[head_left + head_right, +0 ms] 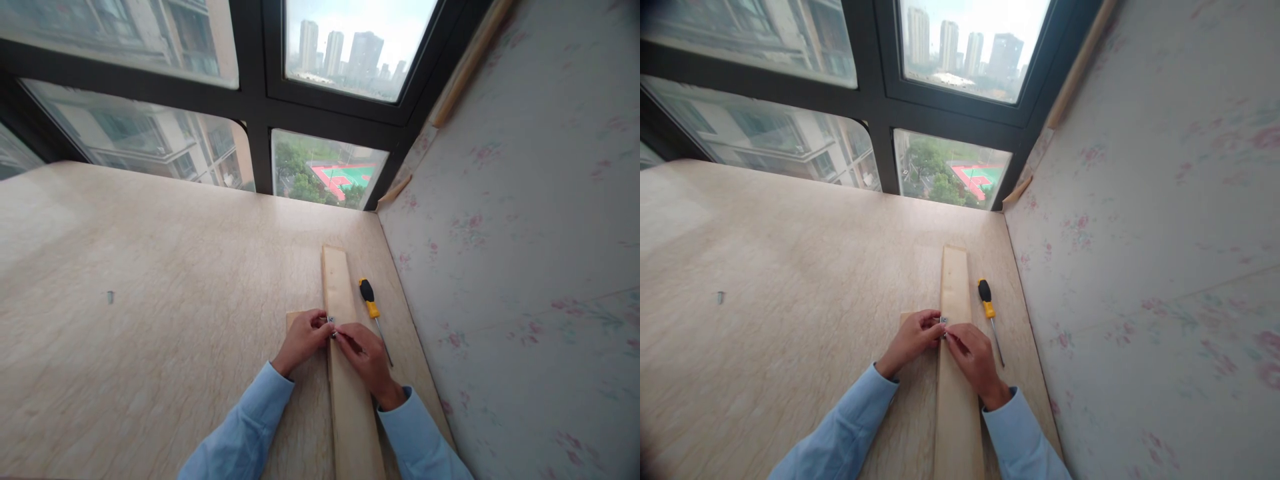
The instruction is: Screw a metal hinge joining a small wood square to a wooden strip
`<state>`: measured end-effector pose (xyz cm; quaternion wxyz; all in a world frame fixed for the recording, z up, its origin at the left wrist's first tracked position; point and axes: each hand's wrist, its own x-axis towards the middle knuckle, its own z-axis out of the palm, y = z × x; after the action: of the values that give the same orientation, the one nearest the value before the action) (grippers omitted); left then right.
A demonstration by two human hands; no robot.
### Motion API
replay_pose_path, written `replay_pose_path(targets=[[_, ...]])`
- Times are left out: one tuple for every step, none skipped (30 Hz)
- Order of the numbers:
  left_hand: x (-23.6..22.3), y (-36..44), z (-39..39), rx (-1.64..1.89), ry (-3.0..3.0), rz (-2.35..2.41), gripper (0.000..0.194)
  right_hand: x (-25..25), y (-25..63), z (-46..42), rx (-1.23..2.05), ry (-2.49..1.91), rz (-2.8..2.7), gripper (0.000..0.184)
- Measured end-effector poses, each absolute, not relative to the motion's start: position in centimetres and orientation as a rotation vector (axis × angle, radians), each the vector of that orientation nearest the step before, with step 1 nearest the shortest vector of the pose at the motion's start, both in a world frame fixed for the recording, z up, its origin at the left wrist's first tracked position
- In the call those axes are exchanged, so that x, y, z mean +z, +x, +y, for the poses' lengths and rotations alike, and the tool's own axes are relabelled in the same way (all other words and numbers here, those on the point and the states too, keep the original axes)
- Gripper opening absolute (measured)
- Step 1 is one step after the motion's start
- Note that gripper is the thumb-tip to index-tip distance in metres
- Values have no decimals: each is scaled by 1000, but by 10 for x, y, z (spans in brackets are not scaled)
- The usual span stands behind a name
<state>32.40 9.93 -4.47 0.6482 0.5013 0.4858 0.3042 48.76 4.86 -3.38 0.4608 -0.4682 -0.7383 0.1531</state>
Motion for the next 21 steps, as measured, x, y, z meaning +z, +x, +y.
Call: replay_pose_path(targets=[[-44, 324, 99, 693, 1136, 1107, 41, -34, 488, 49, 368, -1137, -1835, 15], [-44, 324, 99, 693, 1134, 1109, 41, -34, 488, 49, 361, -1121, -1851, 16], [-44, 324, 98, 692, 1130, 1110, 41, -33, 488, 50, 356, -1109, -1863, 17], [-44, 324, 98, 689, 1125, 1107, 41, -33, 488, 50, 353, -1103, -1869, 17], [-44, 324, 98, 686, 1119, 1105, 42, -32, 488, 50, 349, -1103, -1869, 17], [-44, 324, 98, 682, 1113, 1102, 43, -32, 488, 50, 348, -1105, -1868, 17], [-44, 324, 98, 681, 1108, 1101, 44, -31, 488, 50, 346, -1106, -1869, 17], [-45, 324, 97, 683, 1107, 1104, 45, -31, 488, 50, 344, -1104, -1872, 17], [-45, 324, 97, 688, 1110, 1108, 44, -31, 488, 50, 342, -1102, -1877, 18], [-45, 324, 97, 694, 1115, 1112, 43, -30, 488, 50, 339, -1098, -1884, 18], [-45, 324, 97, 701, 1121, 1116, 42, -30, 488, 49, 336, -1094, -1891, 19], [-45, 324, 97, 706, 1128, 1118, 41, -30, 488, 49, 334, -1090, -1898, 19], [-44, 324, 97, 706, 1136, 1120, 39, -30, 488, 49, 334, -1086, -1905, 20], [-44, 324, 97, 705, 1143, 1120, 38, -30, 488, 49, 337, -1081, -1912, 21], [-44, 324, 97, 702, 1149, 1119, 38, -29, 489, 48, 340, -1077, -1916, 22], [-44, 324, 97, 700, 1152, 1119, 38, -29, 489, 48, 344, -1076, -1920, 22], [-43, 324, 97, 698, 1152, 1118, 38, -29, 489, 49, 349, -1077, -1920, 23], [-43, 325, 97, 698, 1149, 1116, 37, -28, 489, 49, 354, -1081, -1920, 22], [-43, 325, 97, 698, 1142, 1115, 38, -28, 489, 49, 359, -1089, -1917, 21], [-43, 325, 97, 698, 1135, 1113, 38, -28, 489, 49, 363, -1099, -1910, 20], [-42, 325, 97, 698, 1128, 1109, 38, -28, 489, 49, 369, -1108, -1901, 19]])
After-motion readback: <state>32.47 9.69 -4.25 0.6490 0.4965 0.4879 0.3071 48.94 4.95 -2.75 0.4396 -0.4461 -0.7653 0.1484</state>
